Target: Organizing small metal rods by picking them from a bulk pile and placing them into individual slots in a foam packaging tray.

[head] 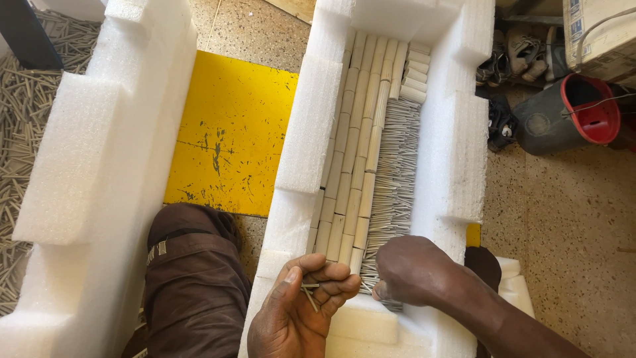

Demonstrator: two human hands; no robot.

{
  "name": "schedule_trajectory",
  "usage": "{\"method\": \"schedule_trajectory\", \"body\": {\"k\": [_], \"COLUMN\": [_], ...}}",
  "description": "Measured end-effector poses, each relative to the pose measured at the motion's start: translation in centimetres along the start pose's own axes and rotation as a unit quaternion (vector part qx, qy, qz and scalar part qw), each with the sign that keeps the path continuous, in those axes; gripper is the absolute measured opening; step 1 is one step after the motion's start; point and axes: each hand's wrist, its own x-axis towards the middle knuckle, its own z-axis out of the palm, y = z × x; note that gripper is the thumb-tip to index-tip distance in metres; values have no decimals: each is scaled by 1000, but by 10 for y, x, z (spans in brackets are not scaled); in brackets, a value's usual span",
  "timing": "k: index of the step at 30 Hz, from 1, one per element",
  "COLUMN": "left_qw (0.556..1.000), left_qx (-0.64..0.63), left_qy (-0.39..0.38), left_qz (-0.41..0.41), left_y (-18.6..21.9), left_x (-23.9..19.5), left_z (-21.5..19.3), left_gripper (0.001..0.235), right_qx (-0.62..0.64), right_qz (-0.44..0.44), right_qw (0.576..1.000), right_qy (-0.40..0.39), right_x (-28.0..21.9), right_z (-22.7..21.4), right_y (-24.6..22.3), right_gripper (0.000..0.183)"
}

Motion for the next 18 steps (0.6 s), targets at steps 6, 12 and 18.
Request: {"method": "schedule_trajectory", "body": {"k": [6,12,18], "left_qw": [1000,1000,1000], "left_qx": [-2,2,-1], "left_qy": [1,7,0], "left_qz": [-11,-7,-4], "left_y": [0,-1,0], "left_x": [1,1,1], "left_z": [-3,-1,0], "left_gripper": [42,42,41], "right_qx": [46,86,31], "right_qz": [-15,0,7], "right_qw": [998,996,1000], "right_qy": [25,-28,2], "right_x": [-4,-2,2], "right_z": [4,-8,-5], "right_y": [11,4,1], "right_gripper": [29,34,39]}}
